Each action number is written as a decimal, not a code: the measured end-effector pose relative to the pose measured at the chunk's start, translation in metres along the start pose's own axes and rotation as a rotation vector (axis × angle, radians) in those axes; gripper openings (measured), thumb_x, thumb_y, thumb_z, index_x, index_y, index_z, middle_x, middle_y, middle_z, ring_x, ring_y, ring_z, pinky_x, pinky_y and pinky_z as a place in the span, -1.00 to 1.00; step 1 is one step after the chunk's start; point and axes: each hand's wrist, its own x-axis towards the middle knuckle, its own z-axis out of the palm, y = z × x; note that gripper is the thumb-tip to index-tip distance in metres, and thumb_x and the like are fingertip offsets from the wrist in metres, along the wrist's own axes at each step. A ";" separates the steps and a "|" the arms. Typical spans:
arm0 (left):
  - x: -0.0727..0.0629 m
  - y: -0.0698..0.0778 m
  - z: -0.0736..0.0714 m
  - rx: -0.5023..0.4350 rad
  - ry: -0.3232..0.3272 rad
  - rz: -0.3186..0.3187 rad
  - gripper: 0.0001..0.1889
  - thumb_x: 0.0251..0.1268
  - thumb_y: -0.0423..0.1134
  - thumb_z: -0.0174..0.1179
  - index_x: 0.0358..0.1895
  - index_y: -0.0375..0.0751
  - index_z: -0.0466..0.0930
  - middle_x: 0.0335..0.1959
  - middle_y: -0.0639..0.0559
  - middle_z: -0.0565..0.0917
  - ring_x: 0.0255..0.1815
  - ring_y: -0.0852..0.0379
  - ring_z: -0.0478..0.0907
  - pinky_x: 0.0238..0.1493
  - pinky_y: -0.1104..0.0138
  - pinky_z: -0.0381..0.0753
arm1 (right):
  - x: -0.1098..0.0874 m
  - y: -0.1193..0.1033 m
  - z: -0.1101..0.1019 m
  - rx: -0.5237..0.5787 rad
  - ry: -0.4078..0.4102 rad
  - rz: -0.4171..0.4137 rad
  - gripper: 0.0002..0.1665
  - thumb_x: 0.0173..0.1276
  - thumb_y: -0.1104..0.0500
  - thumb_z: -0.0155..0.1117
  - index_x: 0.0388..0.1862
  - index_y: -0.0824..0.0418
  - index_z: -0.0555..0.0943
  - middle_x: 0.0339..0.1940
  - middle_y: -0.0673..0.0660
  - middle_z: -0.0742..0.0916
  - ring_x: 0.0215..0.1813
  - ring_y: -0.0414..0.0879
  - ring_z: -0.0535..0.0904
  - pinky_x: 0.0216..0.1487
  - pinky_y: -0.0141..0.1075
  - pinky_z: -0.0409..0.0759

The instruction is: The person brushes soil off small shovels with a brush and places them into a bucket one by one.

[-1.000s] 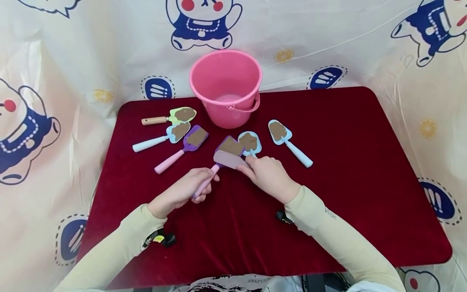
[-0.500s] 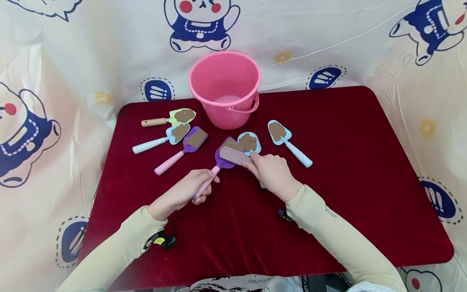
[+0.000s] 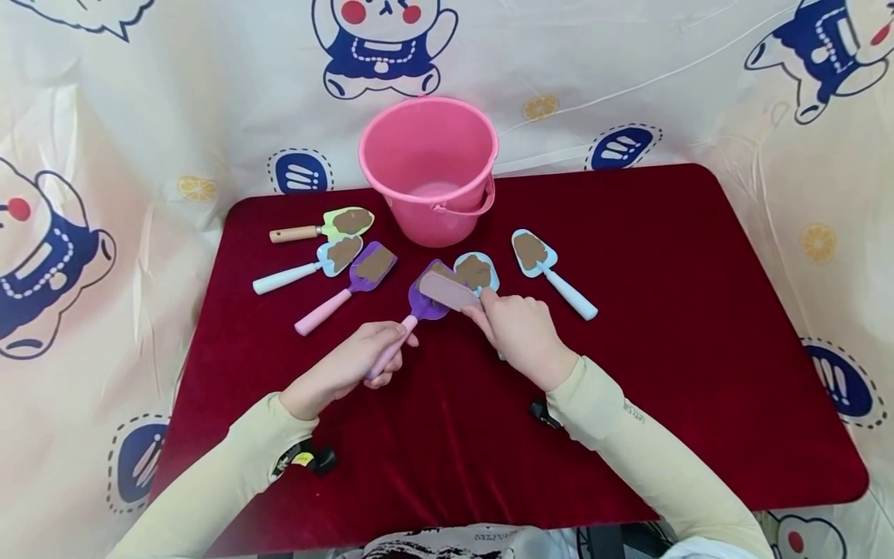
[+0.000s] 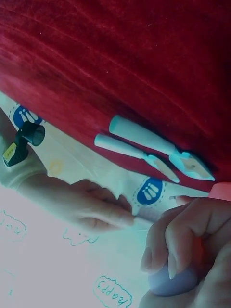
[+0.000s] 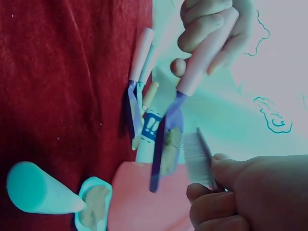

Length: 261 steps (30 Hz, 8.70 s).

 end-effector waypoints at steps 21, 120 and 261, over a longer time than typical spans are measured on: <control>-0.001 0.000 -0.002 -0.011 -0.009 0.009 -0.58 0.69 -0.14 -0.17 0.10 -0.54 0.40 -0.69 0.03 0.35 -0.80 0.25 0.26 -0.69 0.44 0.22 | -0.004 0.007 -0.001 -0.050 0.015 -0.053 -0.57 0.50 -0.05 0.35 -0.44 0.16 0.42 -0.77 -0.03 0.37 -0.73 -0.08 0.35 -0.72 -0.21 0.28; -0.004 -0.008 -0.001 0.015 -0.033 0.033 -0.58 0.71 -0.13 -0.20 0.09 -0.52 0.42 -0.62 0.02 0.40 -0.78 0.25 0.29 -0.69 0.46 0.25 | -0.002 -0.002 0.011 0.159 -0.024 0.146 -0.59 0.56 -0.03 0.29 -0.44 0.14 0.46 -0.76 -0.03 0.39 -0.74 -0.16 0.33 -0.71 -0.26 0.27; -0.017 -0.004 -0.037 0.088 0.055 0.061 -0.53 0.75 -0.06 -0.30 0.06 -0.48 0.40 -0.59 -0.04 0.48 -0.70 0.14 0.48 -0.58 0.35 0.50 | -0.008 0.019 0.011 0.162 0.001 0.243 -0.66 0.62 0.10 0.15 -0.39 0.23 0.47 -0.74 0.05 0.45 -0.72 -0.04 0.39 -0.68 -0.19 0.34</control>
